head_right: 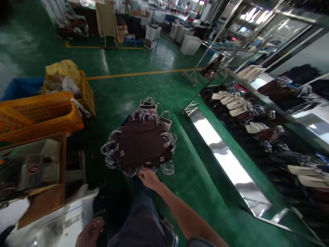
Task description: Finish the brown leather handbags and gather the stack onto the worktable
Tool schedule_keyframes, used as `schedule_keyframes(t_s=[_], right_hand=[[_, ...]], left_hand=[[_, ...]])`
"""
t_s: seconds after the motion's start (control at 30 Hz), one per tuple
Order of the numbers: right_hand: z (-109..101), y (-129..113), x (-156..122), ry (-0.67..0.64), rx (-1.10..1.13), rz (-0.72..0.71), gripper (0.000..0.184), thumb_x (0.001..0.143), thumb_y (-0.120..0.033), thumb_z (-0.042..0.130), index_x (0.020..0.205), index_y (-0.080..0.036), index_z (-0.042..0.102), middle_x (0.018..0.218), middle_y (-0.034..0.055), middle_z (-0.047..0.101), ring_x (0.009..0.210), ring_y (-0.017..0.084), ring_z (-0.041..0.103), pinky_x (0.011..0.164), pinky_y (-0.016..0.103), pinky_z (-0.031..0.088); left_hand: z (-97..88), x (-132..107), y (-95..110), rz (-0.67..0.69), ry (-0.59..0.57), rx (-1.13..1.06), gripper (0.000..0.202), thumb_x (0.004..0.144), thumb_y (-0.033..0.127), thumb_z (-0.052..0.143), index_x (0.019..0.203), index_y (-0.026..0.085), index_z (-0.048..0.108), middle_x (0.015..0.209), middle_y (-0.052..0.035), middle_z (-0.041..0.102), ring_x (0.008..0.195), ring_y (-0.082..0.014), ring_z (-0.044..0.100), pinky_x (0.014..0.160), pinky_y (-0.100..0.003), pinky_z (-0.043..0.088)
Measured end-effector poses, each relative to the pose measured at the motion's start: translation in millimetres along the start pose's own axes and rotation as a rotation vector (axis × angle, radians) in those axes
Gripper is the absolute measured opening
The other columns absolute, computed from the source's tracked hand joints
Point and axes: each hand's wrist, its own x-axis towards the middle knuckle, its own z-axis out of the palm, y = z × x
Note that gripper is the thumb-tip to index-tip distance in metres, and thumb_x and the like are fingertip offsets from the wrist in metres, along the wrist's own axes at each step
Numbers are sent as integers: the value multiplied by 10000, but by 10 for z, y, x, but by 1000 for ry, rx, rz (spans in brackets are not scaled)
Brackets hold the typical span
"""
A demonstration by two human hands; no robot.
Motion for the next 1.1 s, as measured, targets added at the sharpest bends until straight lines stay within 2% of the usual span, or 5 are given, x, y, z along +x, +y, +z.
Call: schedule_keyframes(t_s=[0.23, 0.37, 0.53, 0.7, 1.1], right_hand=[[-1913, 1832, 1628, 297, -261, 208, 593, 1013, 0, 490, 1603, -25, 549, 1657, 260, 556, 1536, 358, 409, 1325, 520, 281], [-2219, 2222, 2087, 183, -335, 195, 380, 1052, -38, 473, 1358, -33, 699, 1420, 255, 717, 1414, 342, 525, 1324, 497, 260], [-2195, 2184, 1616, 88, -363, 253, 326, 1099, -175, 539, 1396, -144, 670, 1256, 172, 794, 1139, 301, 699, 1071, 395, 455], [-2182, 2220, 1168, 46, -361, 415, 423, 1160, -375, 539, 1571, -274, 559, 1204, 100, 822, 1046, 285, 770, 934, 361, 498], [-2015, 2937, 2164, -28, -461, 195, 367, 1040, -136, 577, 1380, -215, 690, 1563, 133, 600, 1316, 283, 647, 880, 333, 556]], left_hand=[[1212, 1467, 1662, 313, -239, 211, 397, 936, 591, 639, 1119, 267, 777, 1129, -88, 865, 1074, -339, 823, 1005, -501, 666], [1821, 1971, 2714, 564, -176, 273, 371, 1046, 472, 608, 1263, 189, 711, 1247, -146, 797, 1138, -321, 786, 1074, -524, 645], [2196, 2068, 3613, 831, -49, 533, 640, 1016, 347, 760, 1595, 219, 519, 1582, -185, 621, 1484, -395, 617, 1258, -614, 537], [2487, 2272, 3643, 882, -62, 821, 937, 961, 292, 845, 1737, 167, 335, 1762, -259, 465, 1627, -472, 480, 1306, -650, 476], [2680, 2694, 3461, 694, -109, 998, 702, 1037, 294, 743, 1654, 97, 473, 1727, -267, 484, 1595, -449, 514, 1261, -591, 527]])
